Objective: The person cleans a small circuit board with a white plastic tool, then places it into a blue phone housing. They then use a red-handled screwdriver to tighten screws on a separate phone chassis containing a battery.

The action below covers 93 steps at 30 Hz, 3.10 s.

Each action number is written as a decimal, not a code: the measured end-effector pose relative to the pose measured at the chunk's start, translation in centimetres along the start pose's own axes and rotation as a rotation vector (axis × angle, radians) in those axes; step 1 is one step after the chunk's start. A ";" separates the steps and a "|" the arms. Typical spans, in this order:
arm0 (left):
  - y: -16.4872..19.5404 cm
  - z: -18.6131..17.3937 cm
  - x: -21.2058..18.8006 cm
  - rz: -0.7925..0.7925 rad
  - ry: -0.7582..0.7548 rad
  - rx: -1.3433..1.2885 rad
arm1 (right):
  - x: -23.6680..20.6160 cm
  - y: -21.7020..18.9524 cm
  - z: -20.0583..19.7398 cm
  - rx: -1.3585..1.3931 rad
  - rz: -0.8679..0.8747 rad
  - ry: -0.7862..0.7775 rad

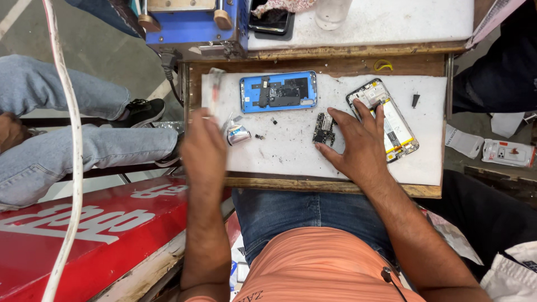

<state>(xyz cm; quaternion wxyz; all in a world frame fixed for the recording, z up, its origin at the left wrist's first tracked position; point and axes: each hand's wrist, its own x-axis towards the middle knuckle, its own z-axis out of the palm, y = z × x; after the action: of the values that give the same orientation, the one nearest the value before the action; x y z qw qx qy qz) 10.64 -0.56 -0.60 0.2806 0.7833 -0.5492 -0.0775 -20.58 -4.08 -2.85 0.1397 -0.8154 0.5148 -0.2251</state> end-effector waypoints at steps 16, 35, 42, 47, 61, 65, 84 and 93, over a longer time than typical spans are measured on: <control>8.2 4.7 -8.5 0.375 -0.365 0.008 | -0.1 -0.3 0.3 -0.018 0.018 0.068; 9.4 6.2 -7.8 0.336 -0.429 -0.005 | -0.1 -0.2 0.3 -0.024 0.038 0.076; 9.1 6.4 -7.9 0.398 -0.349 0.027 | 0.1 -0.3 0.2 -0.006 0.053 0.073; 9.0 5.9 -8.1 0.398 -0.383 0.057 | 0.2 -0.2 0.3 -0.014 0.051 0.086; 9.2 5.6 -7.6 0.411 -0.404 0.077 | 0.0 -0.1 0.3 0.004 0.044 0.092; 9.3 5.8 -7.2 0.480 -0.370 0.125 | 0.2 0.0 0.4 -0.023 0.052 0.081; 8.9 5.6 -7.0 0.451 -0.390 0.083 | -0.1 0.0 0.1 0.003 0.040 0.073; 8.4 4.4 -8.2 0.454 -0.446 0.113 | 0.2 0.1 0.1 0.016 0.046 0.068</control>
<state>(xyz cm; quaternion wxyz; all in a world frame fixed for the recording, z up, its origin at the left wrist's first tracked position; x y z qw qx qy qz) -1.27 3.26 -1.33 0.1195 0.6187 -0.7614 -0.1523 -20.50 -4.29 -2.93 0.1339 -0.7940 0.5361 -0.2533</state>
